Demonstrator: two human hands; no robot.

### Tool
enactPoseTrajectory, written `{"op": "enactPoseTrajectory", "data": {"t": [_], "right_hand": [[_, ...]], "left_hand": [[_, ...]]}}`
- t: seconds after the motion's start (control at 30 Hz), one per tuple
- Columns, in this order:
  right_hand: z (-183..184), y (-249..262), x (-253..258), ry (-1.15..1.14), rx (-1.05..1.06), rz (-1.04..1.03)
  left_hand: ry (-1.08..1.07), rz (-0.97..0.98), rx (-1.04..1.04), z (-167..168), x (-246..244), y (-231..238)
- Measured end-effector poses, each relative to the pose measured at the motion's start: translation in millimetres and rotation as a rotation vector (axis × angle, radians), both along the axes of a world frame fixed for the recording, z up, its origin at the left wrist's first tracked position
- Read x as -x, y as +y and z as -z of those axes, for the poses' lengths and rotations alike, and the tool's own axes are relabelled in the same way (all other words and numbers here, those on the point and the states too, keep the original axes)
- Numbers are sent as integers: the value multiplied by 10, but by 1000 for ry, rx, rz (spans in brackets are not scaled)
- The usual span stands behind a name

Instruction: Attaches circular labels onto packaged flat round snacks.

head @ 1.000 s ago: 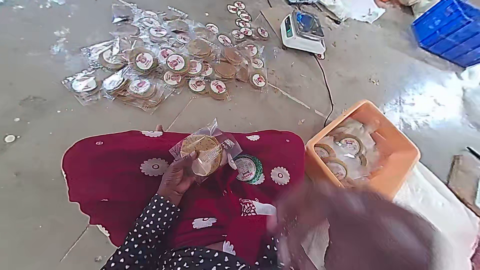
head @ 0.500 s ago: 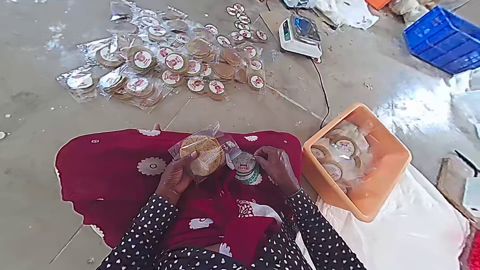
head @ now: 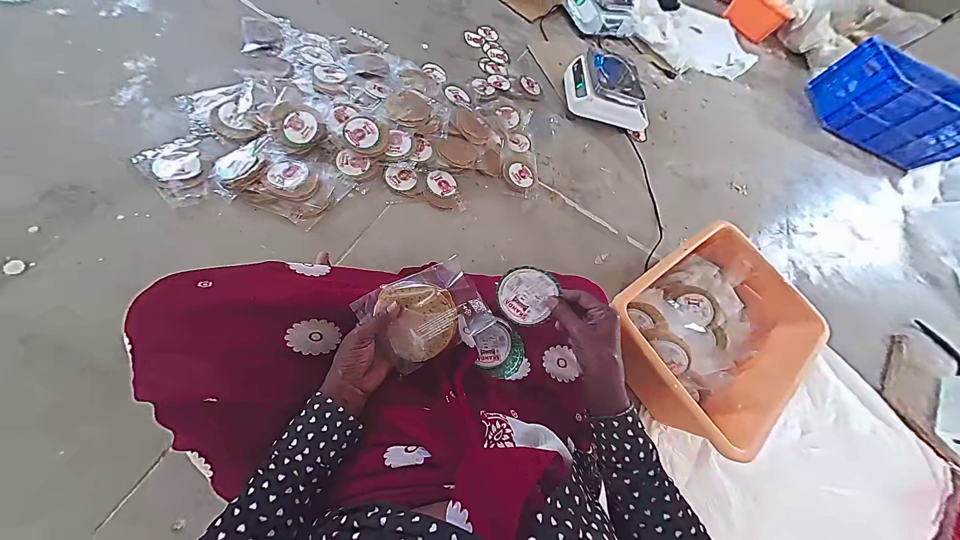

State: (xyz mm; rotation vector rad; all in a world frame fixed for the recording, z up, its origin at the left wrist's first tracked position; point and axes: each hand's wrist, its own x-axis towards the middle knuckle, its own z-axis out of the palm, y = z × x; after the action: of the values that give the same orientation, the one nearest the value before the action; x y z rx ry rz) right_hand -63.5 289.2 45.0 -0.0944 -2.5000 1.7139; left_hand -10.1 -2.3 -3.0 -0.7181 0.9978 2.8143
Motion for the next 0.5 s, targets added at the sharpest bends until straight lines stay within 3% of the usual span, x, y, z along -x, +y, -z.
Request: {"op": "enactPoseTrajectory", "data": {"t": [0.1,0.3,0.5], "right_hand": [[-113,-21,19,-3,118,1],[-216,-150,76,-101,32,-166],[-242,-271,181,-276,110,-301]], "left_hand": [[26,21,-8,53,4,-13],[6,58,55,96,2,-11],[-16,89,81,76,-1,-10]]}}
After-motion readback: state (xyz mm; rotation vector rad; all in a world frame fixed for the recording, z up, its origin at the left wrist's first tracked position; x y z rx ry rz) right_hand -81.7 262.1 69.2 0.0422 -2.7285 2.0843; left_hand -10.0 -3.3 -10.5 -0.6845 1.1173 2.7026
